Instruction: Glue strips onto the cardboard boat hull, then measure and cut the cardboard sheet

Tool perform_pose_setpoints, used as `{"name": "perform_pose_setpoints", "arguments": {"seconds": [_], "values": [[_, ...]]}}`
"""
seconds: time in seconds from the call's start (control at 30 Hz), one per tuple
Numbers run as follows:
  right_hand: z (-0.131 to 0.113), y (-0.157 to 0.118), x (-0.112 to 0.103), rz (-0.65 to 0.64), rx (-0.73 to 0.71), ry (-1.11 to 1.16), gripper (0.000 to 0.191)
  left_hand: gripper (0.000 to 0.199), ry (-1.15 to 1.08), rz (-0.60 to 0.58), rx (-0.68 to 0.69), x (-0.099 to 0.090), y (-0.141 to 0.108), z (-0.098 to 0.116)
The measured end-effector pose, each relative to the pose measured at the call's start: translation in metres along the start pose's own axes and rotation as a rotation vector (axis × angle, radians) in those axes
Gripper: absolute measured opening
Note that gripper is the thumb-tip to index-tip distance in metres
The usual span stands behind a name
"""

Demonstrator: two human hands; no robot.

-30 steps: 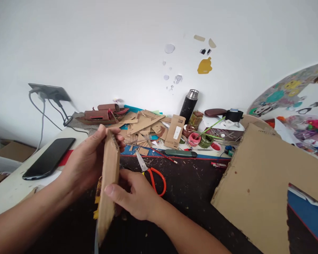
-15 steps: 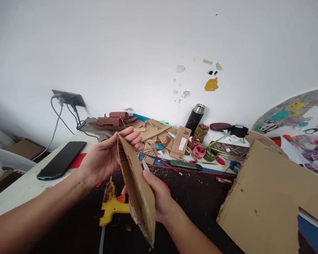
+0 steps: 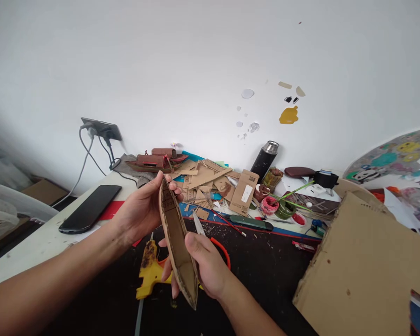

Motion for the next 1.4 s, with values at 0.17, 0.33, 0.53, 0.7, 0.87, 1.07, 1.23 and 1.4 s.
{"name": "perform_pose_setpoints", "arguments": {"seconds": [0.17, 0.33, 0.53, 0.7, 0.87, 1.07, 1.23, 1.4], "values": [[0.001, 0.003, 0.0, 0.051, -0.015, 0.019, 0.071, 0.038, 0.068, 0.048, -0.026, -0.001, 0.001, -0.001], [-0.004, 0.004, 0.0, 0.118, -0.035, 0.041, 0.07, 0.035, 0.108, 0.042, 0.027, 0.001, 0.001, 0.0], [-0.005, 0.004, 0.001, 0.121, -0.028, 0.032, 0.073, 0.018, 0.127, -0.012, 0.085, -0.007, 0.003, -0.004], [-0.004, 0.004, 0.001, 0.111, -0.022, 0.029, 0.072, 0.014, 0.101, -0.006, 0.077, -0.007, 0.005, -0.004], [-0.003, 0.004, 0.001, 0.109, -0.02, 0.019, 0.072, 0.01, 0.1, 0.041, 0.057, -0.005, 0.004, -0.003], [-0.003, 0.004, 0.002, 0.114, -0.018, 0.016, 0.075, 0.012, 0.084, 0.042, 0.051, -0.006, 0.004, -0.003], [-0.002, 0.003, 0.003, 0.123, -0.002, 0.011, 0.076, 0.014, 0.076, 0.018, 0.055, -0.008, 0.004, -0.003], [-0.003, 0.003, 0.004, 0.115, 0.008, 0.023, 0.076, 0.015, 0.082, 0.024, 0.063, -0.009, 0.004, -0.002]]}}
Point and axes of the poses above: each hand's wrist, its own y-axis towards the middle knuckle, its own x-axis out of the palm, z = x × y, the point moved 1 cm from there along y, towards the middle knuckle, and after that the axes turned 14 degrees about x, right-handed, at the moved point
